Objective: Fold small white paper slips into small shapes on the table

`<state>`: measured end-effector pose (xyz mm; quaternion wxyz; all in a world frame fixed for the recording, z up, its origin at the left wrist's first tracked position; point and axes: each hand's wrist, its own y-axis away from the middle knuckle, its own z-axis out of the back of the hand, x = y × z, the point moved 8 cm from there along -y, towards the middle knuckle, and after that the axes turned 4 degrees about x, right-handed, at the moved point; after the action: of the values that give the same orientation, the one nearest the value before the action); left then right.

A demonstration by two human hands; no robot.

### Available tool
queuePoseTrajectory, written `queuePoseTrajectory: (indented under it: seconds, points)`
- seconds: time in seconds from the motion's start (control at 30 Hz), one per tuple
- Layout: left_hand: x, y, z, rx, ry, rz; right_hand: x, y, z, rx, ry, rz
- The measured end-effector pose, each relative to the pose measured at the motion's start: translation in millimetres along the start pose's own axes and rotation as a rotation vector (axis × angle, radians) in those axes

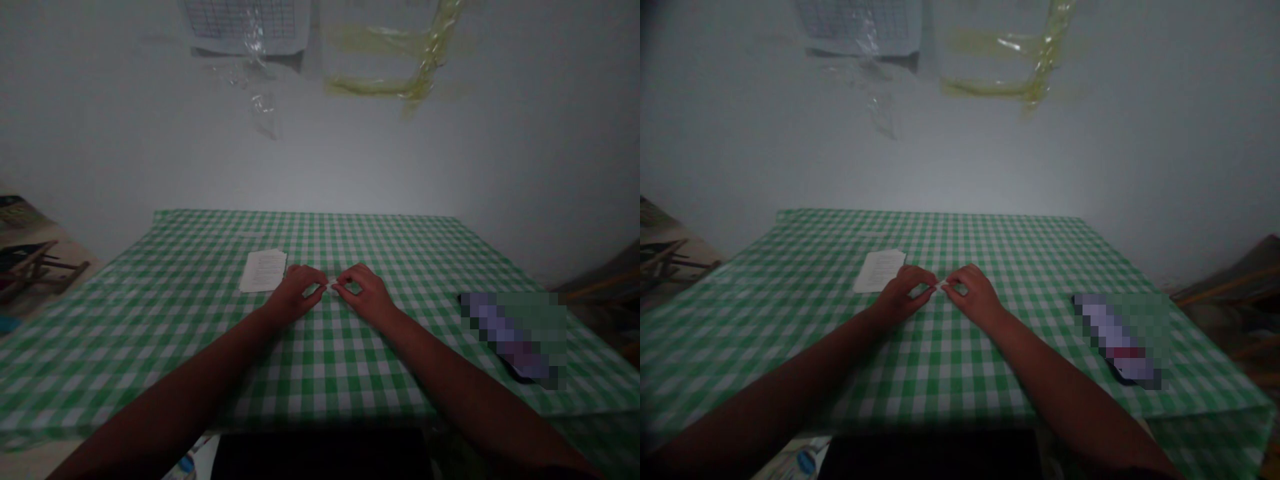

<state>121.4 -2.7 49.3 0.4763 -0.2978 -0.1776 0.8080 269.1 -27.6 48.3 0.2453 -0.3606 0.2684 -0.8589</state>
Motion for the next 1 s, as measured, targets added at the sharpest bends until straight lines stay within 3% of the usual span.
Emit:
queuePoseTrajectory:
  seconds: [0.2,1.0]
  points:
    - [2,2,-0.2,-0.010,0.080,0.034,-1,-1,4,-0.039,-0.036,-0.034]
    - [-1,-1,3.8,-0.027,0.239,0.052,-9,1,-5,0.032,-0.267,-0.150]
